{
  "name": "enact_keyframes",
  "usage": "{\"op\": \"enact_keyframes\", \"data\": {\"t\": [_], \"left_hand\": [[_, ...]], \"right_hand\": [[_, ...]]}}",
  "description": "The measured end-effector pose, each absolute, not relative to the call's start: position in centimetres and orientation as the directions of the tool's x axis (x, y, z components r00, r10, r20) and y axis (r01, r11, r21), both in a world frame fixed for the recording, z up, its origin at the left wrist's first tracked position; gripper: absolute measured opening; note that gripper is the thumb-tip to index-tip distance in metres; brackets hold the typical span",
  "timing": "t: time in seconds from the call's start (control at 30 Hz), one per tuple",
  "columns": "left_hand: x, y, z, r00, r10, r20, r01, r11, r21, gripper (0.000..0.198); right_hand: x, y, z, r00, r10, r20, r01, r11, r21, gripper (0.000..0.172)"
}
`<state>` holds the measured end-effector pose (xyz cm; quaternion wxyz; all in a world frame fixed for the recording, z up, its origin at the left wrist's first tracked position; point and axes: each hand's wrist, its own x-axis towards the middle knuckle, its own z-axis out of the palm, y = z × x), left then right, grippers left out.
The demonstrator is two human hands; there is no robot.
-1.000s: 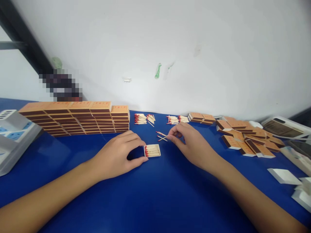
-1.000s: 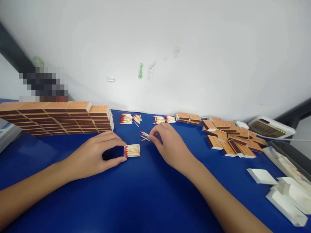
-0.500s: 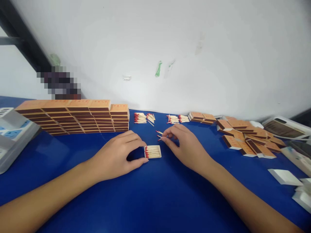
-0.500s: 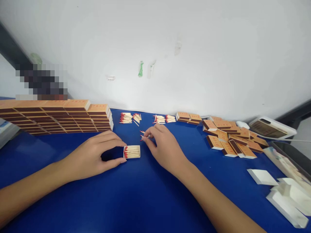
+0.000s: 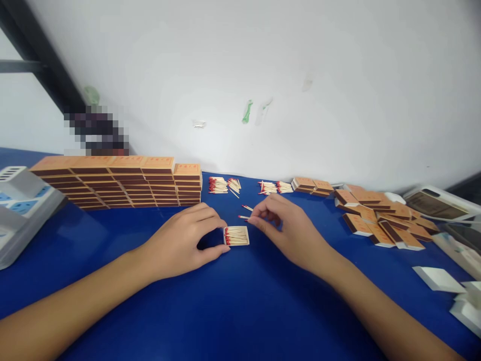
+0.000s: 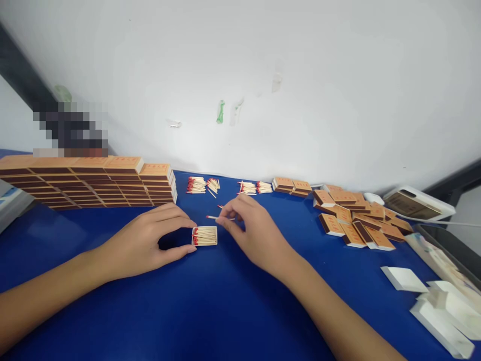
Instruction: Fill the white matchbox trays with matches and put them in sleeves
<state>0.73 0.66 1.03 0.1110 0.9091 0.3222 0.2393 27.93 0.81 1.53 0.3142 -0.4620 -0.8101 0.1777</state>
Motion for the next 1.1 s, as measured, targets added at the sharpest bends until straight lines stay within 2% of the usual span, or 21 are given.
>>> {"op": "enact_keyframes", "data": {"t": [0.2,0.43,0.53,0.67,0.83,0.97,1.1], "left_hand": [[0.7,0.6,1.1,0.677,0.65,0.345,0.542,-0.758,0.363,0.024],[0.7,0.6,1.1,0.685,0.636,0.355,0.538,-0.77,0.343,0.027],[0.7,0.6,1.1,0.686,0.633,0.358,0.534,-0.773,0.343,0.027],[0.7,0.5,1.1,0.689,0.631,0.358,0.536,-0.775,0.334,0.026],[0.6,0.7,0.9,0.674,0.641,0.368,0.551,-0.767,0.328,0.026],[0.6,0.7,0.9,0.669,0.652,0.356,0.555,-0.758,0.344,0.024],[0.7,0.6,1.0,0.677,0.639,0.364,0.546,-0.768,0.333,0.026]], "right_hand": [[26.2,-0.8,1.2,-0.492,0.809,0.321,0.604,0.583,-0.543,0.009],[28.1,0.8,0.6,-0.409,0.857,0.313,0.695,0.515,-0.501,0.007],[29.3,1.8,0.2,-0.383,0.889,0.25,0.753,0.457,-0.473,0.006],[29.7,2.3,0.4,-0.378,0.907,0.183,0.768,0.418,-0.486,0.015],[27.8,0.2,1.8,-0.424,0.871,0.246,0.671,0.485,-0.56,0.009],[26.6,-1.1,2.0,-0.472,0.847,0.245,0.642,0.521,-0.563,0.009],[27.3,0.6,0.9,-0.354,0.88,0.315,0.681,0.474,-0.558,0.008]]}}
